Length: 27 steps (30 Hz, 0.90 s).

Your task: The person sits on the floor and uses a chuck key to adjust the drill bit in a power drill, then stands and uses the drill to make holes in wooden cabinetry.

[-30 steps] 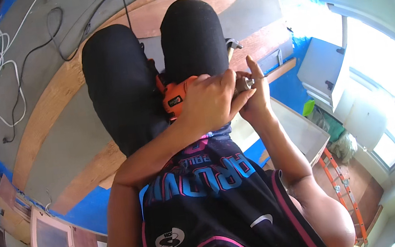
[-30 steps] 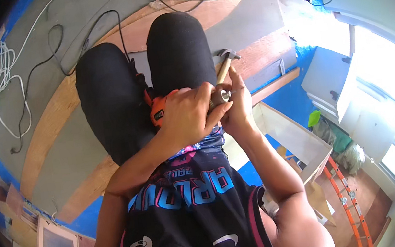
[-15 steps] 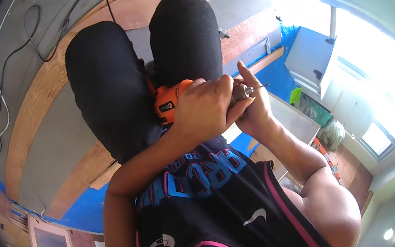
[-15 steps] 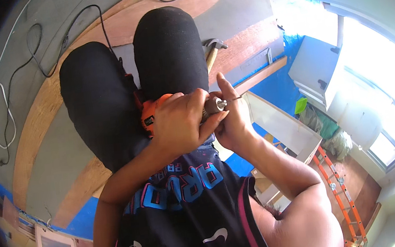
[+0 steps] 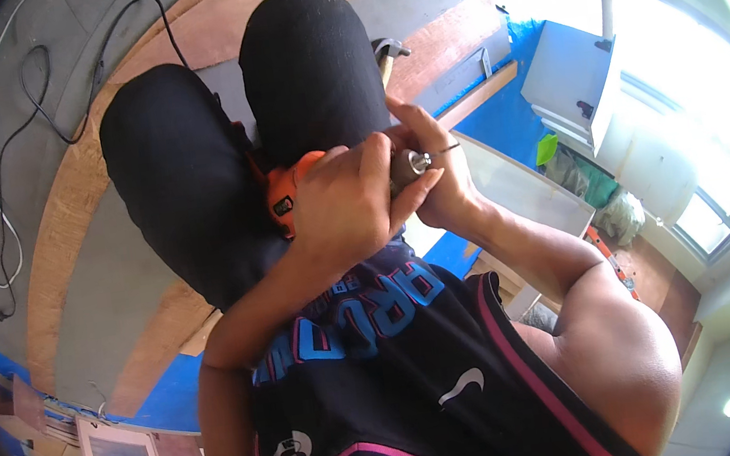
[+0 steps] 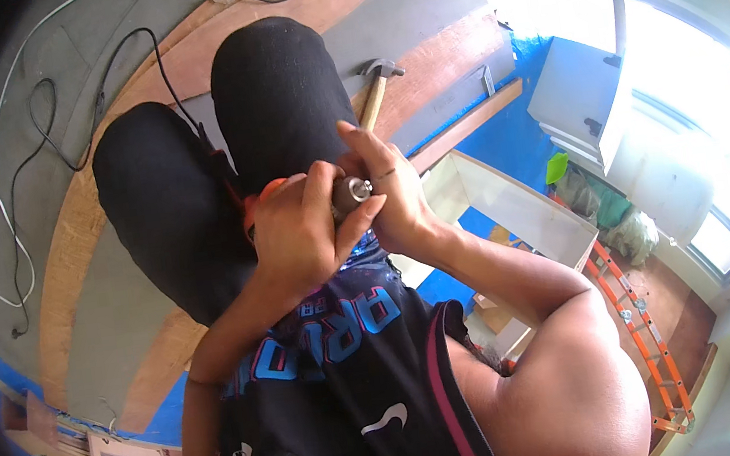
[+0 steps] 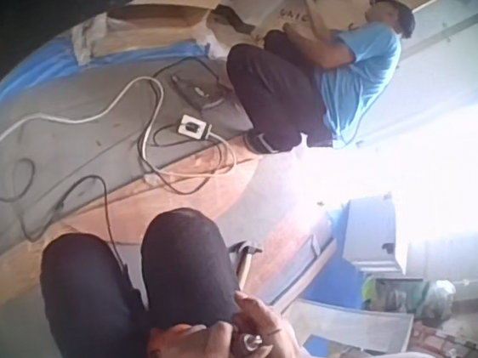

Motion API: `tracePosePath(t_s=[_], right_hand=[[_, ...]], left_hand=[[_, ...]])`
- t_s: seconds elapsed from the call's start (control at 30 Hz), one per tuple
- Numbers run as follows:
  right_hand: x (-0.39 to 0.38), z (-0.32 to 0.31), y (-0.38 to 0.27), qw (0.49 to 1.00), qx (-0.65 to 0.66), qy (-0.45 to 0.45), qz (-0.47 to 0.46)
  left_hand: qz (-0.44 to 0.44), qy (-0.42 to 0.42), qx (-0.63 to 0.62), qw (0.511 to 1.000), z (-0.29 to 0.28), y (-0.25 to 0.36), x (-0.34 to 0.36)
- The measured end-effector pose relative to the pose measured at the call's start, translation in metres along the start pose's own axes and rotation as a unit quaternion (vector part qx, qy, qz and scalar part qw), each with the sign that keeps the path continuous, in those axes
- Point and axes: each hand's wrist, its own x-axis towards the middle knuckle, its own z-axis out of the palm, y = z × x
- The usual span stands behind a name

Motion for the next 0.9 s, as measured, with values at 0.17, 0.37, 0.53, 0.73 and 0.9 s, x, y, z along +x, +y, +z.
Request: tracePosePath(t_s=[0.17,0.37,0.53,0.73,0.9], right_hand=[[-0.022,0.012,-0.005,0.988,-0.150,0.013,-0.036],[-0.035,0.021,-0.001,0.879,-0.371,0.036,-0.297],[-0.027,0.034,0.012,0.906,-0.275,0.117,-0.301],[-0.014,0.012,0.032,0.893,-0.353,0.133,-0.243],[-0.009,-0.004,0.032,0.898,-0.363,0.108,-0.225]], left_hand=[[-0.033,-0.019,-0.037,0.999,-0.022,0.002,-0.005],[-0.078,0.030,-0.030,0.996,-0.028,0.013,-0.010],[-0.097,0.033,-0.046,0.994,-0.029,0.000,-0.011],[-0.110,0.004,-0.020,0.994,-0.008,0.002,-0.006],[-0.105,0.017,-0.009,0.994,-0.001,0.003,-0.002]])
